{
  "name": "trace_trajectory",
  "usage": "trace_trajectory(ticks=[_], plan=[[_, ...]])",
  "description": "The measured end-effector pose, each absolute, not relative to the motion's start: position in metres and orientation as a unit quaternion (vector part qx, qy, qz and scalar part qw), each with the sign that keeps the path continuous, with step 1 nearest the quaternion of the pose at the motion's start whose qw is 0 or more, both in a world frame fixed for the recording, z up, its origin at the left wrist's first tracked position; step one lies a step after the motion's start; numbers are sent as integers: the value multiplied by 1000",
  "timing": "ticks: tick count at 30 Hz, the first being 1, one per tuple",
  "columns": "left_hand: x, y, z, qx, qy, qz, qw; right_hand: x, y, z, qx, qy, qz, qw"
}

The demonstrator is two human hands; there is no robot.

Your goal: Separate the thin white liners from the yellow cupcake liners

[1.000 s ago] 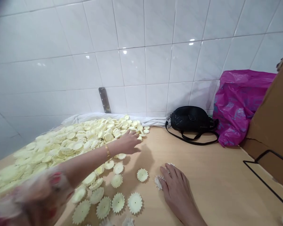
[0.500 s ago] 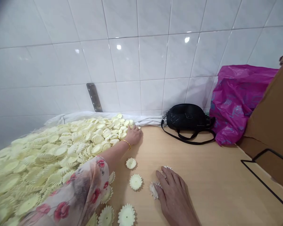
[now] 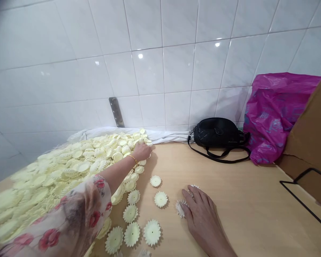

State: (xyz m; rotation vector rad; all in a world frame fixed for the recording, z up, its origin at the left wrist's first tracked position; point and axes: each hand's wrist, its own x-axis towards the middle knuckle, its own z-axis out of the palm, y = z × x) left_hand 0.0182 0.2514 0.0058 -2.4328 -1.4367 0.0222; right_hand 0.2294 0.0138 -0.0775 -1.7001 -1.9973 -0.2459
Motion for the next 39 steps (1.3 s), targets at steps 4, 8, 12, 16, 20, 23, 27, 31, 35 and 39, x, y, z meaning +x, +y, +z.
trace_trajectory(ticks=[4, 8, 12, 16, 20, 23, 27, 31, 35, 39], plan=[[23, 259, 6, -832, -527, -8, 171, 229, 14, -76, -623, -734, -89, 255], [31, 263, 7, -820, -544, -22, 176, 229, 12, -74, -626, -734, -79, 253], [31, 260, 10, -828, -537, -12, 158, 229, 11, -71, -625, -737, -69, 248], [32, 237, 16, -863, -482, -6, 149, 229, 12, -71, -624, -738, -73, 246], [39, 189, 21, -909, -397, -2, 128, 230, 13, -71, -623, -739, -73, 247], [43, 149, 16, -950, -294, 2, 101, 230, 13, -71, -626, -737, -70, 245], [33, 123, 3, -963, -225, 28, 147, 232, 14, -72, -621, -739, -73, 251], [11, 137, 0, -934, -293, 40, 202, 234, 16, -74, -618, -744, -70, 243], [-1, 163, 7, -922, -328, 29, 205, 236, 18, -76, -617, -748, -69, 232], [6, 177, 11, -904, -369, 19, 215, 237, 17, -76, -615, -747, -75, 243]])
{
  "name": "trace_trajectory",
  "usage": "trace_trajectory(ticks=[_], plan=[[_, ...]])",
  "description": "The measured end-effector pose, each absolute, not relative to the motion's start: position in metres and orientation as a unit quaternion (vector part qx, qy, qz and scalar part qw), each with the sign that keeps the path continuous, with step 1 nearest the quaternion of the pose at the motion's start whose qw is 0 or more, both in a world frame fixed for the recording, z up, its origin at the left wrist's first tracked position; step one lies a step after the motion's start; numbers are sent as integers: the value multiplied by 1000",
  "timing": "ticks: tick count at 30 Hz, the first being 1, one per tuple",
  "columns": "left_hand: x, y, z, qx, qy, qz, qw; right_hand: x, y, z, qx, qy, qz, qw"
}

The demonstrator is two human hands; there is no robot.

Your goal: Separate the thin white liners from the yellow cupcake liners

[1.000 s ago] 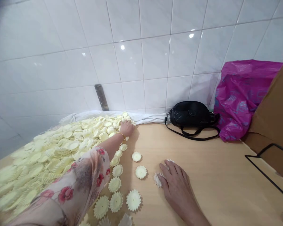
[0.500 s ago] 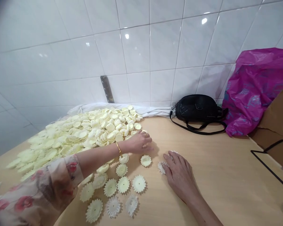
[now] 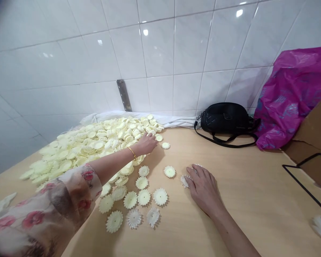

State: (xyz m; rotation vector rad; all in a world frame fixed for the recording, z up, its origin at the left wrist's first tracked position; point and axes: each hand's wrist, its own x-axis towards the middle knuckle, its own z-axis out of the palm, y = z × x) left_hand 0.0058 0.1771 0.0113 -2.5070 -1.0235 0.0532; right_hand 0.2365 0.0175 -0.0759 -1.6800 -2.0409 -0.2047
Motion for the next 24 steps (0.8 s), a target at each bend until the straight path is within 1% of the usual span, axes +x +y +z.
trace_trajectory(ticks=[7, 14, 19, 22, 24], plan=[[30, 174, 3, -926, -319, 20, 201, 236, 18, -75, -614, -746, -74, 248], [14, 187, 7, -905, -383, 33, 183, 240, 20, -78, -612, -751, -73, 237], [3, 138, 27, -927, -344, 25, 146, 245, 22, -82, -610, -754, -75, 231], [-12, 98, 40, -940, -328, 24, 89, 248, 24, -84, -612, -755, -69, 225], [-25, 68, 46, -941, -336, -5, 43, 248, 24, -84, -614, -754, -67, 224]])
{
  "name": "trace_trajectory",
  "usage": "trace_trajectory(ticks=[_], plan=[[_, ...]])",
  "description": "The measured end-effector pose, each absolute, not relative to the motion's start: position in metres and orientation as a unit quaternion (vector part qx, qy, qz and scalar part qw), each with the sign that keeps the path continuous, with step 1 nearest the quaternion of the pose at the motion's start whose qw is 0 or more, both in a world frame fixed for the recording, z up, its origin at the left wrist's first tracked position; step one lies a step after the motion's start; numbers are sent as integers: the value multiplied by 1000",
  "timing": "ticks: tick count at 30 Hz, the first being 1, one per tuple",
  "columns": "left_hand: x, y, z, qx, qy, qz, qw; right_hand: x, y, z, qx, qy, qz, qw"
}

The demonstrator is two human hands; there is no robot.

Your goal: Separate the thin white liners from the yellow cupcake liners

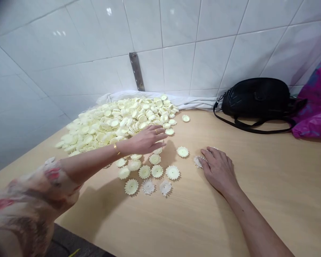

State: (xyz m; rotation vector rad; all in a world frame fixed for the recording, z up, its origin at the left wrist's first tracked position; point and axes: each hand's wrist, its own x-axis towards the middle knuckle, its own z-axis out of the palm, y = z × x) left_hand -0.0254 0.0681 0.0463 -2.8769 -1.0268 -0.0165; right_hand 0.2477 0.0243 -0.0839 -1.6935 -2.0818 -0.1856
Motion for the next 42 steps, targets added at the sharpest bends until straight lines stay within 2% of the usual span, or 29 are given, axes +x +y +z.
trace_trajectory(ticks=[4, 8, 14, 20, 27, 33, 38, 42], plan=[[-49, 6, 42, -931, -365, -3, -19, 244, 22, -81, -612, -756, -71, 222], [-61, -34, 17, -945, -325, -1, -36, 238, 30, -79, -621, -754, -60, 206], [-53, -31, -15, -943, -327, -67, 12, 247, 72, -58, -658, -725, -51, 198], [-36, -24, -13, -945, -320, -62, 4, 261, 73, -39, -687, -688, -56, 226], [-2, -9, -21, -941, -324, -91, 26, 257, 70, -59, -675, -729, 10, 113], [24, 5, -20, -938, -333, -94, 19, 259, 78, -44, -702, -693, -17, 162], [-11, -24, 0, -938, -332, -97, 33, 244, 57, -27, -599, -763, -5, 242], [-55, -43, 3, -915, -386, -93, 71, 225, 54, -21, -613, -756, 61, 222]])
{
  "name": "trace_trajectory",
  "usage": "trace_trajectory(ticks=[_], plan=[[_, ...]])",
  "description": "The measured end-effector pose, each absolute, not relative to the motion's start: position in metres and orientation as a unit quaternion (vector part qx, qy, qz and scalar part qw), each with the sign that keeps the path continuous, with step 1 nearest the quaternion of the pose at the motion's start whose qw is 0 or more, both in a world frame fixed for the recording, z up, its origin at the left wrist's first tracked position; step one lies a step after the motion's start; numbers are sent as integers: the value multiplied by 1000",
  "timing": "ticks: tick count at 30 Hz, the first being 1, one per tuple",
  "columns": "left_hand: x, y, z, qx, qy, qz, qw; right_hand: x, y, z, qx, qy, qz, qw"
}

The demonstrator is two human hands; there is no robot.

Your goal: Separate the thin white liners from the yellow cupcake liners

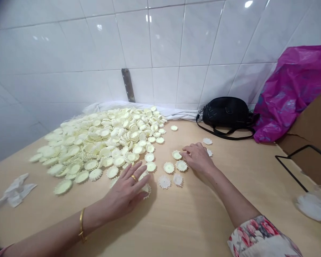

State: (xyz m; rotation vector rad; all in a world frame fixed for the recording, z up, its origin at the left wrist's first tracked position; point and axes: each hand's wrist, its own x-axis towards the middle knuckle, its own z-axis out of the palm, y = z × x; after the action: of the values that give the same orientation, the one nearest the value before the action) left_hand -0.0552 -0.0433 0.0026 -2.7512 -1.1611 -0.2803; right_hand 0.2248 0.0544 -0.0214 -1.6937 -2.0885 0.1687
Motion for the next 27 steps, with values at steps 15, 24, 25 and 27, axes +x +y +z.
trace_trajectory(ticks=[15, 24, 25, 27], plan=[[-102, -17, -15, -876, -455, -94, 131, 136, 83, 24, -596, -741, 189, 245], [-104, -9, -20, -875, -459, -87, 124, 63, -56, 32, -208, -926, 100, 297], [-105, -9, -20, -875, -459, -86, 129, 58, -72, 17, -188, -943, 63, 269], [-103, -7, -20, -872, -460, -89, 141, 52, -91, -13, -156, -942, -58, 291]])
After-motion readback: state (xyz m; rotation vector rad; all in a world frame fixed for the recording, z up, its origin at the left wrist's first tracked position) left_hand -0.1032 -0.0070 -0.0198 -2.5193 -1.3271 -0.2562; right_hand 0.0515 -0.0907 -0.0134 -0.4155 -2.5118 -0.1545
